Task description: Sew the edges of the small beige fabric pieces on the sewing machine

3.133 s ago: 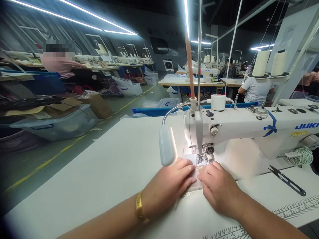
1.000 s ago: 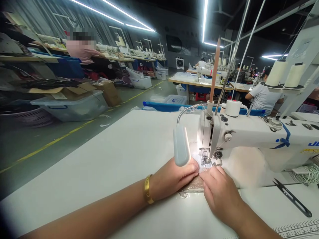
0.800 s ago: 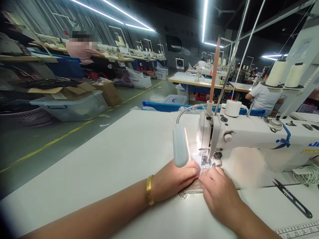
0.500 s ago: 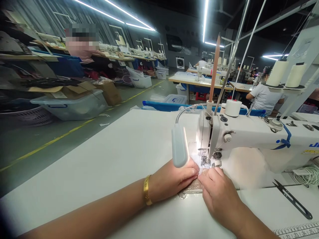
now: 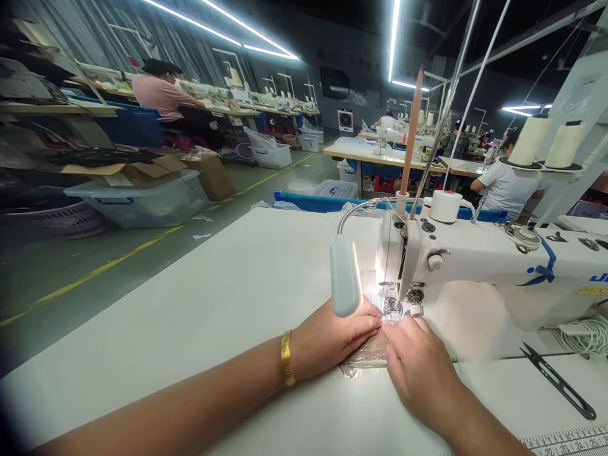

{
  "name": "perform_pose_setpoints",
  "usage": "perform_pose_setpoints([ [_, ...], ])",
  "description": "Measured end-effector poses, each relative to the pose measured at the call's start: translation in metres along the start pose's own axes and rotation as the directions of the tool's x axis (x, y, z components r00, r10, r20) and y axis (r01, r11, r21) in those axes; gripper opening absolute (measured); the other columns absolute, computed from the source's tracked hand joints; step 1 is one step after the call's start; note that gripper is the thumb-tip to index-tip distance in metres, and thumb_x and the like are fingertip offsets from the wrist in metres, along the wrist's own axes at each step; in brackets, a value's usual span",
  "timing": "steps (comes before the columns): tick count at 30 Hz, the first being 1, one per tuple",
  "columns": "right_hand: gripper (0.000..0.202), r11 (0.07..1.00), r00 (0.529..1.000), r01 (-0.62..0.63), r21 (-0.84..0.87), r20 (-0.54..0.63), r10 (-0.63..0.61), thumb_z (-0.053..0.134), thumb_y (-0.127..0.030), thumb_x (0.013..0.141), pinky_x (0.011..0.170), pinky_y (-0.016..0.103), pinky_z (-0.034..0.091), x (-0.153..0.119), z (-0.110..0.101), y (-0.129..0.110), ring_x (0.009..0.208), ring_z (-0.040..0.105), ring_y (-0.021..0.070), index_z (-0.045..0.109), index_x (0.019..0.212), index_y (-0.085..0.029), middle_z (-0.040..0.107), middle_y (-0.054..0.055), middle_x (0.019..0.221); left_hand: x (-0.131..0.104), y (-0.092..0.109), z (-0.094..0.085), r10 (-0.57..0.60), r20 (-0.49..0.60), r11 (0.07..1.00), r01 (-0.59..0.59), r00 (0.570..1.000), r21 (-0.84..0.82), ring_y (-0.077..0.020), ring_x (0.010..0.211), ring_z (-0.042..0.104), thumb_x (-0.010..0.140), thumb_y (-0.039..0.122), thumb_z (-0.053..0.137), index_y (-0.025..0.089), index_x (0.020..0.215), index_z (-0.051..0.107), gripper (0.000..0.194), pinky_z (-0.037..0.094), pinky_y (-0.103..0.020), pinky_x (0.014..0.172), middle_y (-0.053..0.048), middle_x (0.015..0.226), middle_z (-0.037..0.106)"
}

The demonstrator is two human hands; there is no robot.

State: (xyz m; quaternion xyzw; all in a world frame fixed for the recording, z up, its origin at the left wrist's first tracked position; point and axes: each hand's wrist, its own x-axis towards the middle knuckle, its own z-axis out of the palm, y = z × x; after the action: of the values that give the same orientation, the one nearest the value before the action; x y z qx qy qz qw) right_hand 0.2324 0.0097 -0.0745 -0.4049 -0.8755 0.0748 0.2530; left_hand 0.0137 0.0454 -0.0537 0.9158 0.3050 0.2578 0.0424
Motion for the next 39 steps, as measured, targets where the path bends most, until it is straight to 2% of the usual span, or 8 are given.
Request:
perform_pose_setpoints([
  [7, 0.024, 0.996, 0.996, -0.059, 0.068, -0.063, 0.063, 0.042, -0.014, 0.103, 0.07, 0.038, 0.049, -0.001, 0.001, 0.005, 0.079, 0.056, 0.0239, 0.062, 0.112, -0.024, 0.061, 0.004, 0.086, -0.002, 0.001, 0.002, 0.039, -0.011, 0.998, -0.038, 0.999, 0.047, -0.0197, 0.084, 0.062, 0.1, 0.009, 0.051, 0.019, 0.086, 0.069, 0.025, 0.044, -0.034, 0.075, -0.004, 0.087, 0.071],
  [14, 0.033, 0.998, 0.998, -0.054, -0.025, -0.038, 0.053, 0.041, -0.012, 0.101, 0.066, 0.038, 0.048, -0.001, 0.004, 0.005, 0.078, 0.055, 0.0247, 0.063, 0.122, -0.024, 0.06, 0.005, 0.086, -0.003, 0.003, 0.002, 0.031, -0.027, 0.997, -0.029, 0.999, 0.071, -0.0181, 0.082, 0.06, 0.1, 0.006, 0.05, 0.017, 0.085, 0.068, 0.026, 0.043, -0.033, 0.075, -0.002, 0.085, 0.068],
  [18, 0.033, 0.998, 0.998, -0.034, -0.053, -0.046, 0.031, 0.04, -0.01, 0.099, 0.066, 0.037, 0.048, -0.001, 0.004, 0.004, 0.078, 0.055, 0.0247, 0.066, 0.115, -0.023, 0.06, 0.006, 0.085, -0.002, 0.004, 0.0, 0.045, -0.011, 0.998, -0.045, 0.999, 0.048, -0.0164, 0.078, 0.058, 0.098, 0.004, 0.05, 0.017, 0.079, 0.064, 0.027, 0.04, -0.032, 0.07, -0.001, 0.081, 0.066],
  [22, 0.031, 0.998, 0.998, -0.036, -0.051, -0.043, 0.034, 0.04, -0.012, 0.1, 0.066, 0.038, 0.048, -0.001, 0.005, 0.004, 0.078, 0.055, 0.0248, 0.067, 0.107, -0.023, 0.06, 0.006, 0.085, -0.001, 0.005, -0.002, 0.006, 0.011, 0.998, -0.007, 1.0, 0.055, -0.0147, 0.072, 0.056, 0.098, 0.003, 0.05, 0.017, 0.07, 0.056, 0.032, 0.037, -0.031, 0.069, 0.001, 0.073, 0.062],
  [26, 0.028, 0.998, 0.998, -0.059, -0.016, -0.036, 0.058, 0.04, -0.015, 0.102, 0.067, 0.038, 0.05, -0.001, 0.003, 0.005, 0.078, 0.056, 0.0247, 0.067, 0.106, -0.023, 0.061, 0.006, 0.085, 0.001, 0.003, -0.001, -0.032, 0.043, 0.998, 0.03, 0.999, 0.046, -0.0154, 0.075, 0.057, 0.098, 0.004, 0.05, 0.016, 0.071, 0.057, 0.03, 0.038, -0.031, 0.071, 0.001, 0.075, 0.063],
  [33, 0.03, 0.99, 0.983, -0.138, 0.008, -0.121, 0.138, 0.04, -0.024, 0.104, 0.066, 0.036, 0.053, 0.002, -0.006, 0.011, 0.075, 0.063, 0.0244, 0.059, 0.128, -0.023, 0.065, 0.004, 0.081, 0.005, -0.005, 0.005, -0.107, 0.023, 0.994, 0.106, 0.994, 0.035, -0.0176, 0.075, 0.059, 0.098, 0.007, 0.046, 0.018, 0.073, 0.063, 0.032, 0.044, -0.034, 0.078, -0.002, 0.078, 0.066],
  [39, 0.031, 0.98, 0.973, -0.198, 0.027, -0.119, 0.2, 0.042, -0.032, 0.105, 0.065, 0.035, 0.055, -0.002, -0.01, 0.011, 0.073, 0.064, 0.0233, 0.058, 0.131, -0.025, 0.064, 0.004, 0.085, 0.005, -0.003, 0.003, -0.141, 0.029, 0.989, 0.14, 0.99, 0.042, -0.0189, 0.082, 0.062, 0.1, 0.01, 0.046, 0.019, 0.081, 0.067, 0.029, 0.047, -0.033, 0.079, -0.003, 0.083, 0.068],
])
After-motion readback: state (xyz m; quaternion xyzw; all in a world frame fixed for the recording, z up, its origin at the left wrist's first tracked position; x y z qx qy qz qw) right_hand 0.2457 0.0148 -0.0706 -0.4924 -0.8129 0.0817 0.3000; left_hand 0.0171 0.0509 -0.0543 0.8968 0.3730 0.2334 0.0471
